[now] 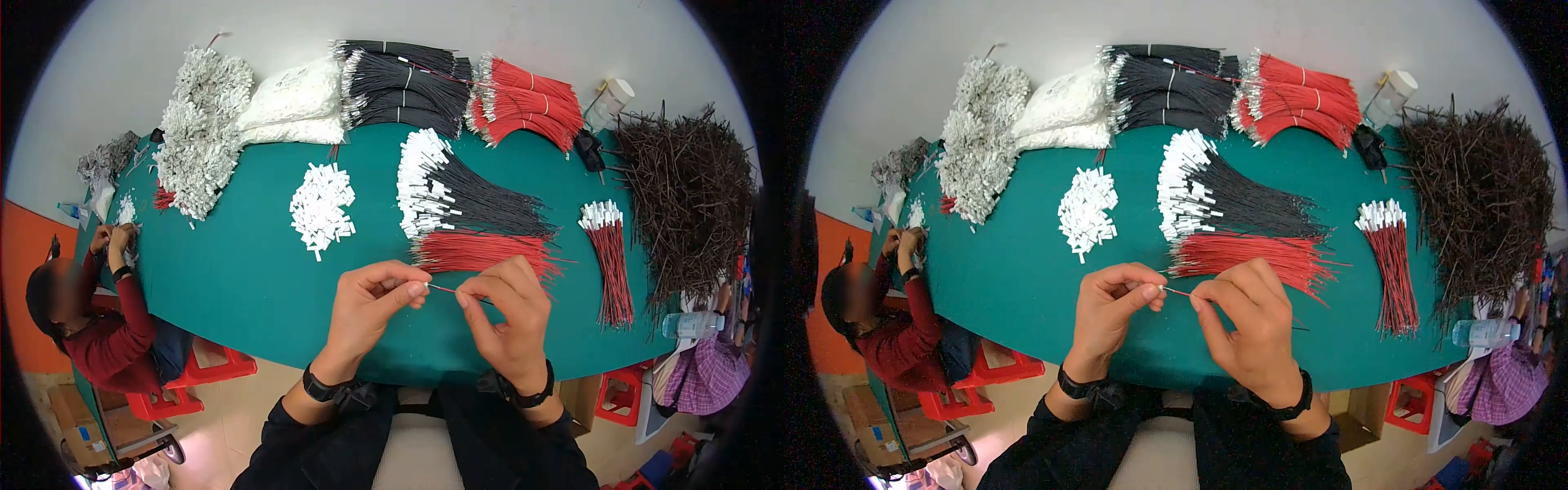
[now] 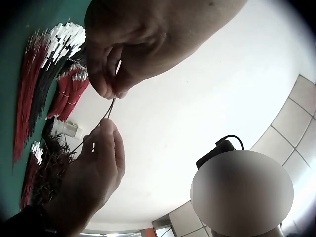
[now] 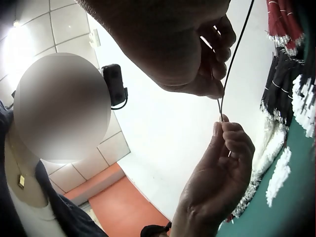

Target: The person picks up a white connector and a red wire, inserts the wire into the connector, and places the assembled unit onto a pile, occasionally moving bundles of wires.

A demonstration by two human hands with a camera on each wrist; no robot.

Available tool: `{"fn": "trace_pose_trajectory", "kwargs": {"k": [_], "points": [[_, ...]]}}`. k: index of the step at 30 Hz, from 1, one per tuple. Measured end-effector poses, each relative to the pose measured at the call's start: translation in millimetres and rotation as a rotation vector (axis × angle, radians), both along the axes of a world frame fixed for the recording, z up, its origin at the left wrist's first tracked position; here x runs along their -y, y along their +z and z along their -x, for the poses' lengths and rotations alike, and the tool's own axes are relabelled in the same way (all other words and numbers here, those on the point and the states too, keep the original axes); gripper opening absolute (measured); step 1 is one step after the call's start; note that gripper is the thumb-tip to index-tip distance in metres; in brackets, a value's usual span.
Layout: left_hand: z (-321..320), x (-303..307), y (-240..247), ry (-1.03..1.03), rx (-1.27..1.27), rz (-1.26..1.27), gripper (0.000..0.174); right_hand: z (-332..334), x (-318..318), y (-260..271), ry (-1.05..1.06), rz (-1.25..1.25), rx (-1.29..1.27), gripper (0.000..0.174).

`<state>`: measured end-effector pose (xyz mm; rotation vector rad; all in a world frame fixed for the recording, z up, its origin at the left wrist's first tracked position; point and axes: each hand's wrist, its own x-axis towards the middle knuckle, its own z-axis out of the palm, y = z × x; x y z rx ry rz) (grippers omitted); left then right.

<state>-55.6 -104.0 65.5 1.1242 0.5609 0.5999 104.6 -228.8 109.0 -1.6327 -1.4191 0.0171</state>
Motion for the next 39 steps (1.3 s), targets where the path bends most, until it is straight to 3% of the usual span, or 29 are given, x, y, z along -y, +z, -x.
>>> {"fn": "trace_pose_trajectory", "kwargs": {"k": [9,20,39], "points": [[3.9,-0.2,-2.3,-0.078,0.065,-0.009,0.012,2.3,-2.4,-4.9,0.021,-0.007,-0.054,0.012],[5.4,4.4,6.7,-0.001,0.025,-0.147,0.01,3.2,-3.7,-17.5,0.089,-0.017,-0.14,0.012],[3.8,6.9,2.2,-0.093,0.005,-0.006,0.007,7.1,-1.3,-15.7,0.075,-0.002,-0.123,0.014]]}}
